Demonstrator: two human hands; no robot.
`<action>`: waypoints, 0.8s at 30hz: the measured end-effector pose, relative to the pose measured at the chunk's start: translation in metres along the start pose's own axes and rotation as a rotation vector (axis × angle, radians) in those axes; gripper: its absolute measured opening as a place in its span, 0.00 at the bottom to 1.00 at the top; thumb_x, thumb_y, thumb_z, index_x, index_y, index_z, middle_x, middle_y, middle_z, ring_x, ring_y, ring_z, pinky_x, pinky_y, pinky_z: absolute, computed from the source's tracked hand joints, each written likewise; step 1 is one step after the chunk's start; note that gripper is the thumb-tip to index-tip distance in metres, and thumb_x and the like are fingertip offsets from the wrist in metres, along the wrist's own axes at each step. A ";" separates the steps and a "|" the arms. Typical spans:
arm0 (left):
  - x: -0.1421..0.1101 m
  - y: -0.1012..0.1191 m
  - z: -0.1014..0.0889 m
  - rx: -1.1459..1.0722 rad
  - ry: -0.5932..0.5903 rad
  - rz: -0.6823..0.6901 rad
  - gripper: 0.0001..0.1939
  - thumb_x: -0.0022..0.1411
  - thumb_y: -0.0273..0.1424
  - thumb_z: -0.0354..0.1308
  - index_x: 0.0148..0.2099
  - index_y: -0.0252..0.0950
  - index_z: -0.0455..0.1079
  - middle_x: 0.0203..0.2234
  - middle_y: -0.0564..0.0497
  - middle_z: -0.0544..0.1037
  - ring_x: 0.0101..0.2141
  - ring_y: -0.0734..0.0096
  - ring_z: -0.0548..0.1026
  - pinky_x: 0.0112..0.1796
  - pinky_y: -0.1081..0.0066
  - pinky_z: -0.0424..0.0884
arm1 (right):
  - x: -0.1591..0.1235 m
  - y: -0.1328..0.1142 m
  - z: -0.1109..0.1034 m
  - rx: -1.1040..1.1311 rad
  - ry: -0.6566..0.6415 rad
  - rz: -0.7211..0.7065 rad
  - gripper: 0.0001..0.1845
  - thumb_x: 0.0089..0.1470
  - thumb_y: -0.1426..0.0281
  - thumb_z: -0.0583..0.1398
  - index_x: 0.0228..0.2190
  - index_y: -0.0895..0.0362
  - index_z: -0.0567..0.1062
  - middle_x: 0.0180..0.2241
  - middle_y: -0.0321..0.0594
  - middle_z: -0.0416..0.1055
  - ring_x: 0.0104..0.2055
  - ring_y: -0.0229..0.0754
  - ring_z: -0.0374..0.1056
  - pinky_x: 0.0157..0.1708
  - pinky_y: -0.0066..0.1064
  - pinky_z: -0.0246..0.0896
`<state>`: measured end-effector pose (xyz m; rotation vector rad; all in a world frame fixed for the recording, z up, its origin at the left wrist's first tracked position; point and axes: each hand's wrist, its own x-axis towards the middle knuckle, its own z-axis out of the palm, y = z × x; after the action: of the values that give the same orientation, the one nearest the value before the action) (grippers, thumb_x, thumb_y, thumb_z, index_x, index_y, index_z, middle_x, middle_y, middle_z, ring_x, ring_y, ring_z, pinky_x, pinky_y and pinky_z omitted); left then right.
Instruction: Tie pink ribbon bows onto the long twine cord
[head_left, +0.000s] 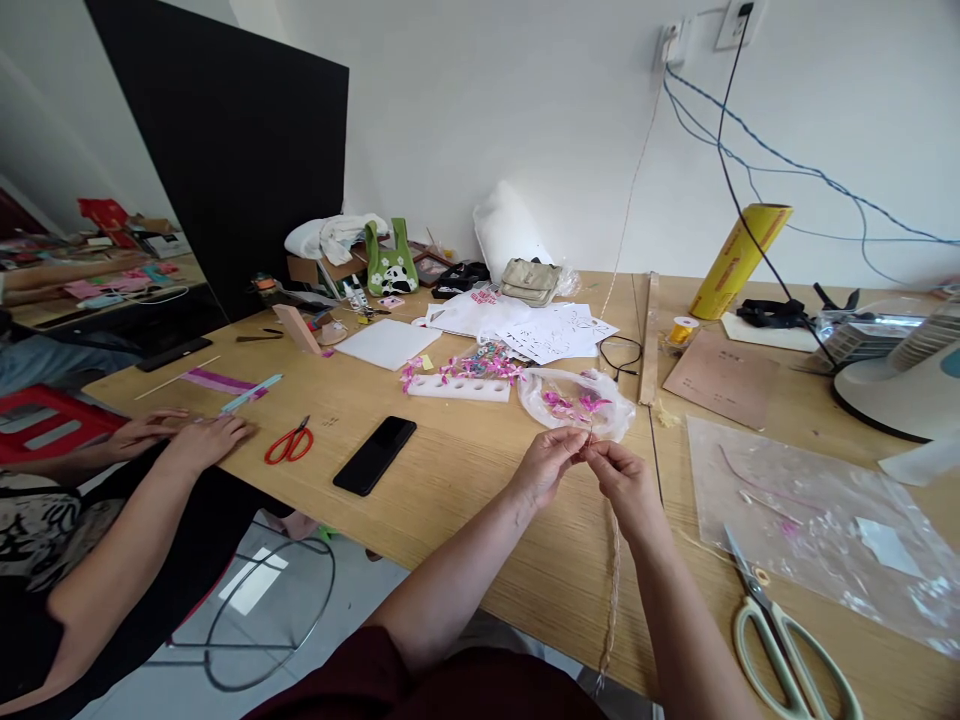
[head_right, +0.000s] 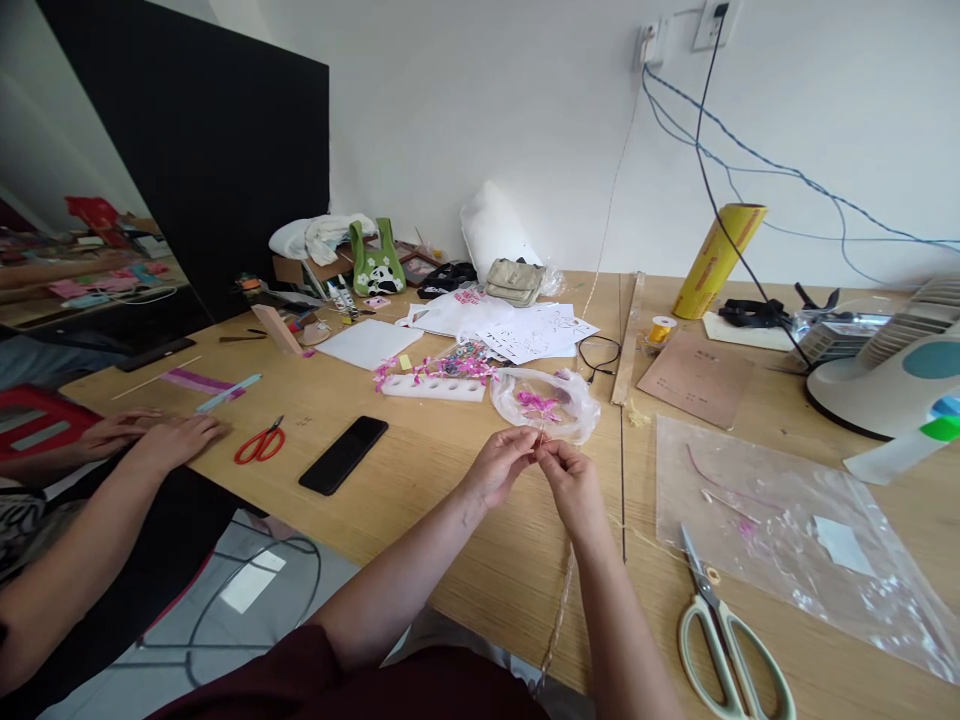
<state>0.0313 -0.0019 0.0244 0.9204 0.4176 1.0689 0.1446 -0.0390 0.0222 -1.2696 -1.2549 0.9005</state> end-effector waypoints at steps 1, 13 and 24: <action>0.001 0.000 -0.001 0.028 0.004 0.006 0.12 0.48 0.36 0.62 0.30 0.31 0.72 0.28 0.49 0.72 0.33 0.73 0.68 0.39 0.70 0.62 | 0.001 0.001 -0.002 0.037 -0.023 0.027 0.14 0.47 0.59 0.58 0.24 0.57 0.71 0.16 0.30 0.58 0.17 0.30 0.48 0.18 0.25 0.43; 0.023 -0.009 -0.015 0.152 0.115 0.058 0.10 0.44 0.33 0.65 0.26 0.31 0.69 0.20 0.55 0.67 0.26 0.78 0.63 0.34 0.74 0.59 | 0.018 0.008 -0.002 -0.045 -0.037 0.047 0.15 0.46 0.58 0.58 0.24 0.58 0.71 0.17 0.30 0.57 0.17 0.30 0.45 0.17 0.25 0.41; 0.022 -0.016 -0.026 0.208 0.073 0.025 0.10 0.44 0.33 0.64 0.27 0.31 0.70 0.21 0.54 0.68 0.26 0.79 0.63 0.33 0.74 0.58 | 0.021 0.022 -0.002 0.058 -0.093 0.111 0.17 0.46 0.56 0.58 0.24 0.58 0.71 0.16 0.28 0.53 0.17 0.29 0.43 0.16 0.25 0.40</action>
<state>0.0320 0.0261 -0.0009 1.0751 0.5879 1.0980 0.1535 -0.0161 0.0040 -1.2732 -1.2307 1.0793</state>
